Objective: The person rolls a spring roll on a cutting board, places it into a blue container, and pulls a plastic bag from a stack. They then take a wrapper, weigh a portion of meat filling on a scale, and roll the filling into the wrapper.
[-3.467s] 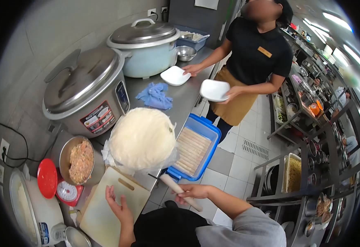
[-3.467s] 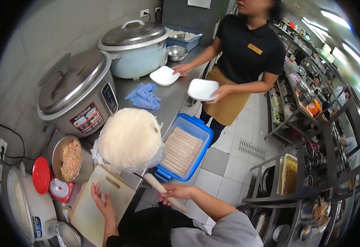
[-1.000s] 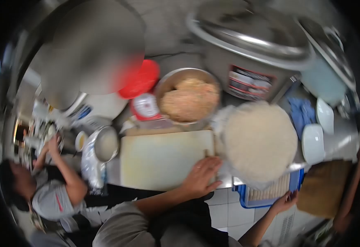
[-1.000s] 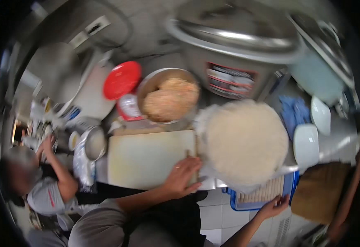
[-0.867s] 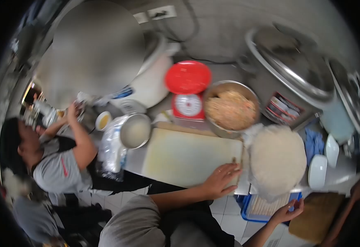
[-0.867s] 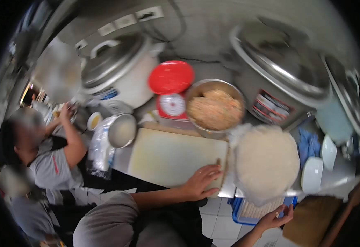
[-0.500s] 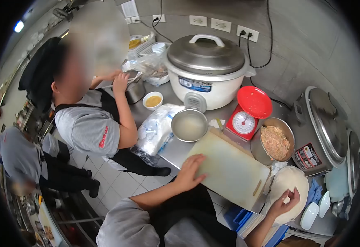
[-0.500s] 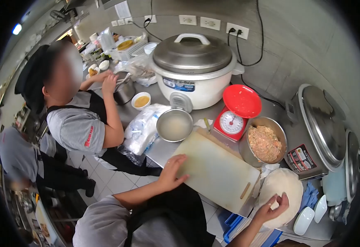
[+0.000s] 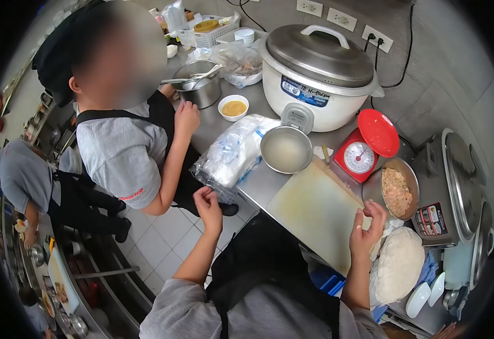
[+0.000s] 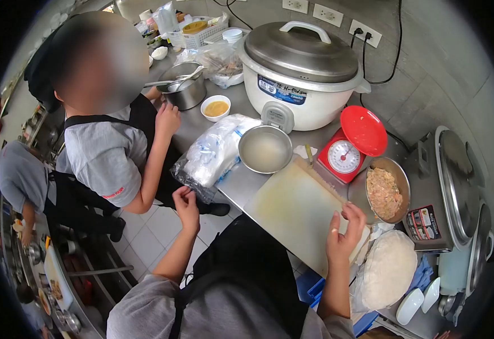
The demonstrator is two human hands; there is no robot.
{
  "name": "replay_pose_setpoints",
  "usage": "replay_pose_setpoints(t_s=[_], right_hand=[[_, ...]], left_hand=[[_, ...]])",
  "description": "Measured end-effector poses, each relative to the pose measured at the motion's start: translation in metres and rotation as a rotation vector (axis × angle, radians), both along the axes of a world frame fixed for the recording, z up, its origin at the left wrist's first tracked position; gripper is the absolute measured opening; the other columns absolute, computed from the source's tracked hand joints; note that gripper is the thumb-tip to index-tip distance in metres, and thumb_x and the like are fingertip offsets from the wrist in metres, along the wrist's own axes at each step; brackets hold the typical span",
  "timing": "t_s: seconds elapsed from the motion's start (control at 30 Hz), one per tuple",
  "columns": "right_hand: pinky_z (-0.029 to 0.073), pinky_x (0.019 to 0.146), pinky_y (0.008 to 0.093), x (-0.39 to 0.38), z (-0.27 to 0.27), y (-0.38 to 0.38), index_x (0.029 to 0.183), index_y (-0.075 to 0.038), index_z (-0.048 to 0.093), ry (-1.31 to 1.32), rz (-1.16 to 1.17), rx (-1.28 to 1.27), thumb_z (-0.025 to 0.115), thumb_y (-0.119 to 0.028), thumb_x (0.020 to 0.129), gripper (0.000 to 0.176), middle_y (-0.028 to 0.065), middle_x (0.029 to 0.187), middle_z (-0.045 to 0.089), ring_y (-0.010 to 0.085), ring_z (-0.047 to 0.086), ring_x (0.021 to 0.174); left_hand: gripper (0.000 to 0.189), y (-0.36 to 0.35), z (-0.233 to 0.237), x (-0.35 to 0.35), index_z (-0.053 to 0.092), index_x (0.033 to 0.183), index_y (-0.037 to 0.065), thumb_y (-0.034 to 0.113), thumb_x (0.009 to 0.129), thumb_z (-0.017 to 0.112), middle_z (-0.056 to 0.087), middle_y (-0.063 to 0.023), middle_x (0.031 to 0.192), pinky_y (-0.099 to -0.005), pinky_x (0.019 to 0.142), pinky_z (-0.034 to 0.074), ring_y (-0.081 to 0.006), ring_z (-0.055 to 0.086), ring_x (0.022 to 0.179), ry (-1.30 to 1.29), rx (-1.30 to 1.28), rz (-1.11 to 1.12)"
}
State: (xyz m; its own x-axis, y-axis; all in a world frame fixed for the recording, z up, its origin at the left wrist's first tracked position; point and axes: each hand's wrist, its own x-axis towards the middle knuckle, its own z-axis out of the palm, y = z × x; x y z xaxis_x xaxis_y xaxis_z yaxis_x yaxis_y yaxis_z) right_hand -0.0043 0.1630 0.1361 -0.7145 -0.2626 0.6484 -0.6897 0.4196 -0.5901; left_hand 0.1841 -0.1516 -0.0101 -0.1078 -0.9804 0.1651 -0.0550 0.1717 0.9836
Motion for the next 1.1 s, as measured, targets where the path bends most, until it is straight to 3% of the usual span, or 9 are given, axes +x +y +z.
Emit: replay_pose_setpoints(t_s=[0.17,0.2,0.3,0.43,0.63,0.73,0.83,0.87,1.1], right_hand=[[0.050,0.075,0.0333,0.006,-0.006,-0.016,0.106,-0.001,0.061,-0.056,0.082,-0.041,0.063,0.004,0.081,0.025,0.0160,0.110,0.057,0.0258,0.057,0.096],[0.050,0.075,0.0330,0.007,-0.007,-0.017,0.106,-0.002,0.061,-0.063,0.086,-0.040,0.063,0.004,0.081,0.025,0.0157,0.110,0.057,0.0255,0.057,0.096],[0.050,0.075,0.0315,0.010,-0.016,-0.009,0.106,-0.002,0.062,-0.090,0.081,-0.028,0.063,0.004,0.081,0.025,0.0151,0.109,0.057,0.0236,0.057,0.092],[0.049,0.073,0.0301,0.015,-0.022,-0.005,0.107,-0.002,0.062,-0.157,0.092,-0.020,0.062,0.006,0.080,0.027,0.0147,0.108,0.057,0.0212,0.057,0.087],[0.047,0.072,0.0279,0.019,-0.024,-0.013,0.108,-0.001,0.061,-0.163,0.152,-0.017,0.062,0.006,0.080,0.029,0.0138,0.106,0.057,0.0178,0.056,0.081],[0.045,0.074,0.0260,0.022,-0.024,-0.020,0.107,-0.001,0.060,-0.160,0.182,-0.008,0.061,0.005,0.081,0.027,0.0119,0.104,0.057,0.0143,0.054,0.076],[0.045,0.073,0.0259,0.026,-0.023,-0.024,0.107,-0.001,0.060,-0.184,0.203,0.002,0.061,0.005,0.081,0.027,0.0114,0.103,0.058,0.0144,0.054,0.075],[0.045,0.073,0.0259,0.027,-0.022,-0.025,0.107,-0.001,0.060,-0.181,0.209,0.014,0.061,0.005,0.080,0.027,0.0113,0.102,0.058,0.0144,0.054,0.076],[0.046,0.071,0.0268,0.035,-0.020,-0.034,0.107,-0.002,0.061,-0.217,0.264,0.024,0.061,0.005,0.080,0.028,0.0106,0.099,0.058,0.0161,0.054,0.075]], left_hand=[[0.036,-0.026,0.021,-0.011,0.057,0.116,0.001,0.007,0.083,0.068,0.052,-0.0162,0.115,-0.0335,0.091,0.043,-0.0257,0.054,0.103,-0.253,-0.244,-0.102],[0.043,-0.035,0.021,-0.014,0.057,0.120,0.002,0.015,0.081,0.071,0.051,-0.0205,0.127,-0.0393,0.098,0.039,-0.0321,0.050,0.116,-0.315,-0.400,-0.113],[0.045,-0.045,0.022,-0.026,0.060,0.119,0.005,0.022,0.079,0.073,0.047,-0.0236,0.134,-0.0445,0.104,0.034,-0.0370,0.044,0.124,-0.507,-0.432,-0.195],[0.042,-0.051,0.025,-0.022,0.064,0.115,0.007,0.023,0.076,0.074,0.057,-0.0178,0.126,-0.0421,0.099,0.039,-0.0349,0.051,0.116,-0.625,-0.434,-0.280],[0.016,-0.047,0.043,-0.019,0.064,0.088,0.004,0.012,0.076,0.071,0.063,-0.0093,0.094,-0.0364,0.081,0.046,-0.0262,0.059,0.089,-0.480,-0.574,-0.033],[0.019,-0.040,0.051,-0.019,0.062,0.086,0.002,0.013,0.076,0.074,0.058,-0.0077,0.082,-0.0308,0.071,0.047,-0.0192,0.058,0.075,-0.300,-0.207,-0.060],[0.026,-0.033,0.038,-0.020,0.062,0.087,0.002,0.015,0.072,0.079,0.056,-0.0075,0.082,-0.0275,0.065,0.047,-0.0146,0.054,0.068,-0.385,-0.270,-0.226],[0.036,-0.032,0.035,-0.021,0.063,0.092,0.001,0.018,0.067,0.083,0.058,-0.0094,0.080,-0.0304,0.068,0.048,-0.0185,0.057,0.070,-0.472,-0.299,-0.222],[0.022,-0.028,0.055,-0.023,0.067,0.097,0.001,0.012,0.078,0.070,0.064,-0.0157,0.089,-0.0377,0.072,0.049,-0.0311,0.061,0.080,-0.482,-0.384,-0.312]])
